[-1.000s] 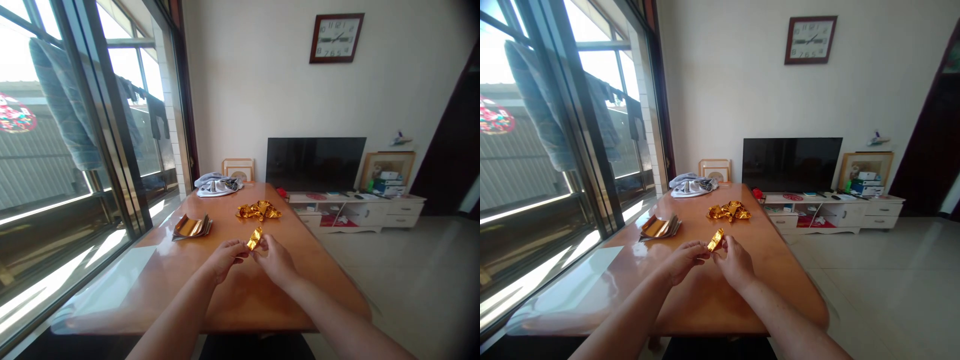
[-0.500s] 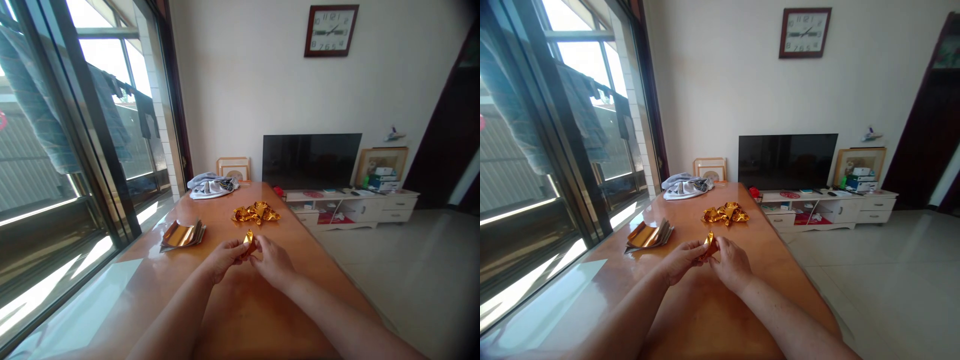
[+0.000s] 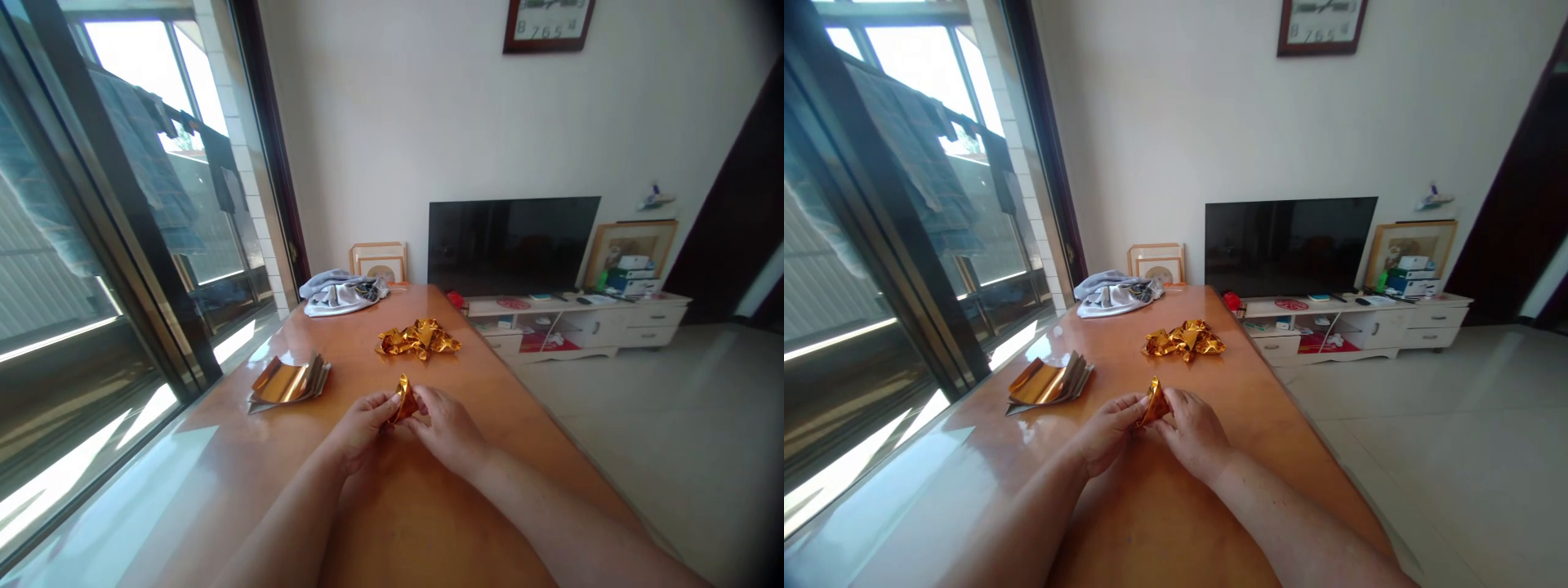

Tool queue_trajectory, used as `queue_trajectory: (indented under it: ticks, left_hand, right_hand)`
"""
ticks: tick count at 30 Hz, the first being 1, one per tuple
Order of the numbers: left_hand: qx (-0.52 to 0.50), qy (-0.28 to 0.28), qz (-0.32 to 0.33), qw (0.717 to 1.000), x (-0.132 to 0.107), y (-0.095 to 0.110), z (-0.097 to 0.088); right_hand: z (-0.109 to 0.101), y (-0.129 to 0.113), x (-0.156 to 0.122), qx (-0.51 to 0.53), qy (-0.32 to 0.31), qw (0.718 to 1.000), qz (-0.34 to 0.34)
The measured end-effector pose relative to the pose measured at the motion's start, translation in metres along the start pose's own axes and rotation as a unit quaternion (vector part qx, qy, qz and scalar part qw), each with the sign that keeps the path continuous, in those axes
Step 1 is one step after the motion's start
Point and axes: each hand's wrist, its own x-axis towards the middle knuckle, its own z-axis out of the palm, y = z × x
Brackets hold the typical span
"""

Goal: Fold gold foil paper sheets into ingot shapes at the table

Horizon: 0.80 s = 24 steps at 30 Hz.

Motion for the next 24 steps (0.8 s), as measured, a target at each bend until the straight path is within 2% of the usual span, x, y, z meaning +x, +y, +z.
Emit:
queue_trajectory:
  ticks: [16,24]
  left_hand:
    - [0.016,0.011,-0.013,1.000,-0.001,0.000,-0.001]
    - [-0.013,0.008,-0.009,1.000,-0.003,0.003,0.003]
  right_hand:
    - [0.001,0.006,-0.001,0.004,-0.018,1.000,0.001]
    - [0.003,0.011,-0.002,0.007,-0.021,1.000,0.013]
